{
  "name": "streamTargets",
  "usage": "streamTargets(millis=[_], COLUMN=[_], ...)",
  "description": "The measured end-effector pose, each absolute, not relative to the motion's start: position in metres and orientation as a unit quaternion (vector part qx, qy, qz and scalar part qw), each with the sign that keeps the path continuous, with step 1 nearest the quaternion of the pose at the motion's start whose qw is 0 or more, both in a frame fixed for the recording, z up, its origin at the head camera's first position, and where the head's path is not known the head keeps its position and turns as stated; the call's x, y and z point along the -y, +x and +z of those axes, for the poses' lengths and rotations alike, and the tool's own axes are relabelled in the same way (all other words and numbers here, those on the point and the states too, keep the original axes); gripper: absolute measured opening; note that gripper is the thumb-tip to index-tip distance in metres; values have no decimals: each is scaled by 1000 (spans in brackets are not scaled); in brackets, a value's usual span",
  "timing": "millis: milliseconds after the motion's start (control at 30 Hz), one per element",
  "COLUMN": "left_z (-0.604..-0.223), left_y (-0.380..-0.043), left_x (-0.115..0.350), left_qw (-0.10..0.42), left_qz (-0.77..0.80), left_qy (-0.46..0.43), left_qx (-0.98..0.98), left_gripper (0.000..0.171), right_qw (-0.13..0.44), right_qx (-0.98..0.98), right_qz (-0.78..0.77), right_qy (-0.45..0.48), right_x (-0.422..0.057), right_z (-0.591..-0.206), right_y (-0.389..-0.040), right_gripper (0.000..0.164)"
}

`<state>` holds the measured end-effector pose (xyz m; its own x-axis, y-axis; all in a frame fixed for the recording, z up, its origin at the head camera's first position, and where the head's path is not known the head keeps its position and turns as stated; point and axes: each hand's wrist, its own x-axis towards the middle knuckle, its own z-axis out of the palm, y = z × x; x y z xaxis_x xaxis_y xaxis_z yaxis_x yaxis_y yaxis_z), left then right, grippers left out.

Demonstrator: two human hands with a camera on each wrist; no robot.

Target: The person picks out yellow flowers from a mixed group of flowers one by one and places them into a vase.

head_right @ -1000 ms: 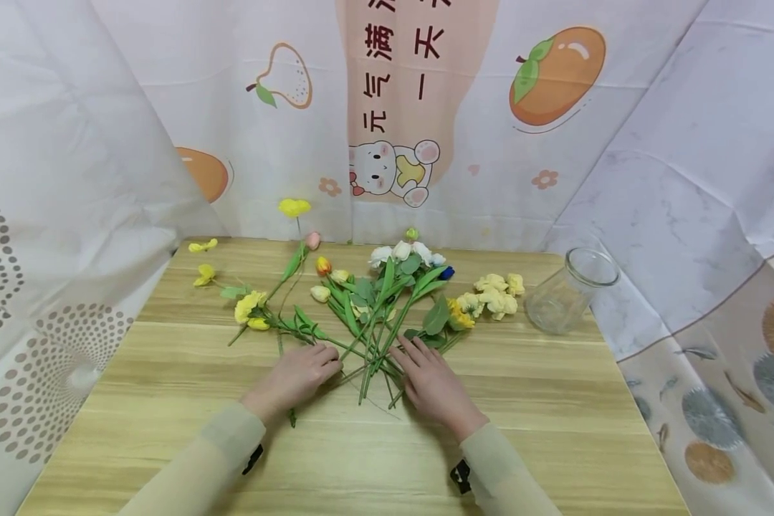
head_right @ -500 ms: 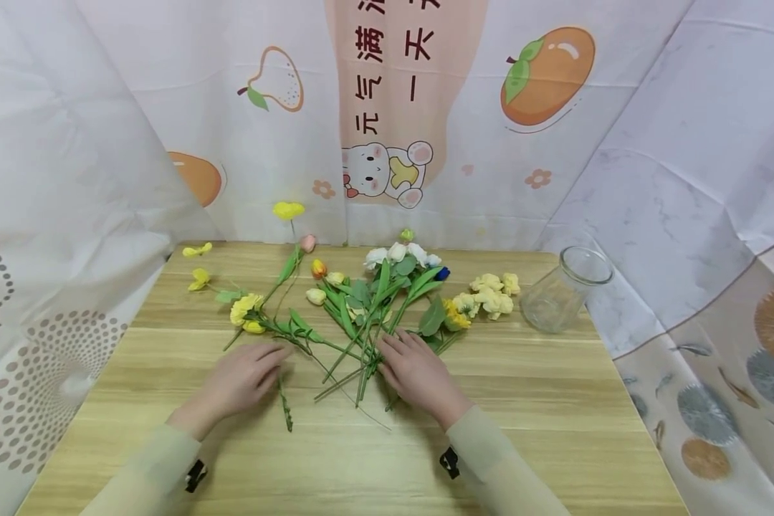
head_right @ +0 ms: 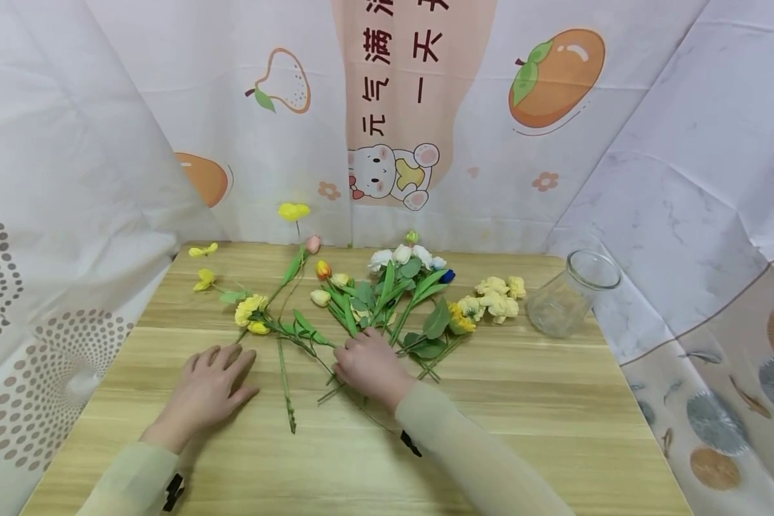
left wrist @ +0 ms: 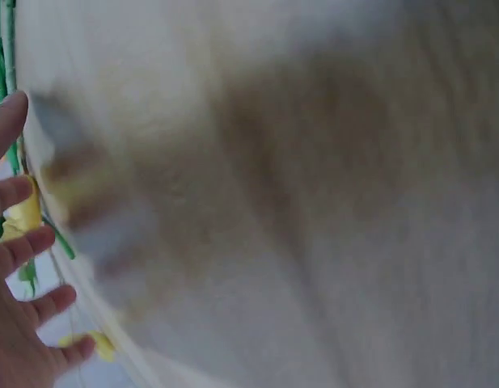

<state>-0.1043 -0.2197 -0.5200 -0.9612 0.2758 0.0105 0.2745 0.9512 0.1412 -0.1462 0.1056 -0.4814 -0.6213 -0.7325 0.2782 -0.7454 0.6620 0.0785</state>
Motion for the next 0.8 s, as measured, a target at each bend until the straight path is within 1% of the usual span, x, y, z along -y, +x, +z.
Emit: streamTargets(millis=[133, 233, 467, 567, 633, 700, 800], left_z=[-525, -527, -527, -524, -523, -521, -521], left_y=[-105, -106, -105, -105, -105, -105, -106], left_x=[220, 220, 220, 219, 219, 219, 220], left_qw=[21, 32, 79, 93, 97, 103, 112], left_qz=[86, 97, 119, 122, 122, 123, 126], left_qy=[95, 74, 37, 31, 31, 29, 26], left_qx=[-992, -992, -989, -988, -987, -987, -985], left_gripper=[78, 82, 86, 87, 88, 88, 89], right_qw=[101, 76, 68, 53, 62, 87, 153], right_qx=[911, 917, 922, 935, 943, 948, 942], right_qz=[3, 4, -17, -24, -22, -17, -18], right_qy=[400, 391, 381, 351, 326, 305, 299], right_x=[-90, -80, -67, -66, -68, -72, -81], right_z=[-489, -495, -508, -508, -505, -500, -492], right_y=[-148, -148, -149, -148, -148, -149, -154], right_gripper=[26, 28, 19, 12, 9, 12, 18])
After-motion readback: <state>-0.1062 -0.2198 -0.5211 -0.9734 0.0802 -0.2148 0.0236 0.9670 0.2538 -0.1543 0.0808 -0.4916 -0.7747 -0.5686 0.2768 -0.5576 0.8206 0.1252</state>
